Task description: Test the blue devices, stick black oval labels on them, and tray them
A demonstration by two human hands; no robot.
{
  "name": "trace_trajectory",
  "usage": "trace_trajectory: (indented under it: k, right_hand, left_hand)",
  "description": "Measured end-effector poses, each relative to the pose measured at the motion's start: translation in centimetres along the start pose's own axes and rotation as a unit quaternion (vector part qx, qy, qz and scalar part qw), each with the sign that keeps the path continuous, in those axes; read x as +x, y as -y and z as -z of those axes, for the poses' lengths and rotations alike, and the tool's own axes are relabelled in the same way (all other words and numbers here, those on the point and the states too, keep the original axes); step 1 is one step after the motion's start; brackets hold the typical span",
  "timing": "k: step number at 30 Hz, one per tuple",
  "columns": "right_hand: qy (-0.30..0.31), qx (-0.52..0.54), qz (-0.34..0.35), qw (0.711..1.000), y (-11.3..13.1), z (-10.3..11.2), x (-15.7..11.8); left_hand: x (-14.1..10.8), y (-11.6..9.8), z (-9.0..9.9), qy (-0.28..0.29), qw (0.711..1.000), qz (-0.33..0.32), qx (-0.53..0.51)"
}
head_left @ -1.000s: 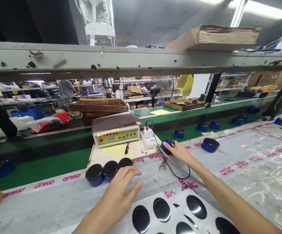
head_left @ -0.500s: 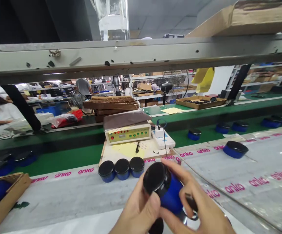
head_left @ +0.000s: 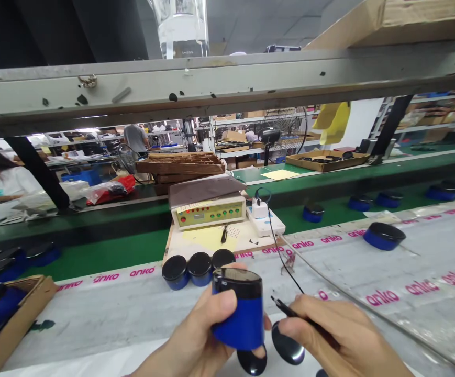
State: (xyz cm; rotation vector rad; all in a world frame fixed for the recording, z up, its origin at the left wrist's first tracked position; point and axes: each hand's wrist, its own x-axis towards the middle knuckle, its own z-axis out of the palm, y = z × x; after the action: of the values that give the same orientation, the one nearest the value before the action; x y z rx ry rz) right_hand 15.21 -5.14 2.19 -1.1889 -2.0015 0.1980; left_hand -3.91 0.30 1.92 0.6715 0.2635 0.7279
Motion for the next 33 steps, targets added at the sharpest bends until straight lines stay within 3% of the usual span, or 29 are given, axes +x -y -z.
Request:
trace_trajectory:
  k: [8, 14, 19, 22, 24, 25, 28, 30, 31, 32, 33]
  right_hand:
    - [-0.03, 0.002, 0.005, 1.0, 0.7, 0.1, 0.4]
    - [-0.011, -0.021, -0.002, 1.0, 0.8, 0.2, 0.6]
    - [-0.016, -0.08, 0.0, 0.997, 1.1, 0.2, -0.1]
    - [-0.001, -0.061, -0.012, 0.998, 0.8, -0.1, -0.4]
    - [0.032, -0.021, -0.042, 0.998, 0.4, -0.4, -0.4]
    - [0.049, 0.003, -0.055, 0.997, 0.1, -0.5, -0.3]
    - [0.048, 0.051, -0.059, 0.996, -0.4, -0.9, -0.4]
    - [0.025, 0.051, -0.043, 0.997, -0.4, -1.2, -0.6]
    - [0.011, 0.042, -0.04, 0.998, -0.3, -1.4, -0.7]
    - [-0.003, 0.032, -0.038, 0.999, -0.2, -1.5, -0.8]
    - [-0.014, 0.023, -0.035, 0.999, -0.1, -1.6, -0.9]
  left_hand:
    - [0.7, -0.7, 0.1, 0.021, 1.0, -0.004, 0.01]
    - [0.2, -0.4, -0.3, -0.038, 0.992, -0.017, 0.118]
    - [0.1, -0.2, -0.4, -0.029, 0.958, -0.051, 0.279]
    - [-0.1, 0.1, -0.3, -0.044, 0.919, -0.095, 0.381]
    - [-0.2, 0.2, -0.2, -0.063, 0.851, -0.165, 0.495]
    - [-0.3, 0.2, -0.2, -0.065, 0.793, -0.212, 0.567]
    - [-0.4, 0.0, 0.0, -0.053, 0.557, -0.36, 0.746]
    - [-0.4, -0.1, -0.1, -0.017, 0.424, -0.445, 0.789]
    - [-0.4, -0.1, -0.3, 0.006, 0.38, -0.481, 0.79]
    - [-0.5, 0.0, -0.5, 0.024, 0.353, -0.509, 0.784]
    - [-0.6, 0.2, -0.8, 0.029, 0.345, -0.527, 0.776]
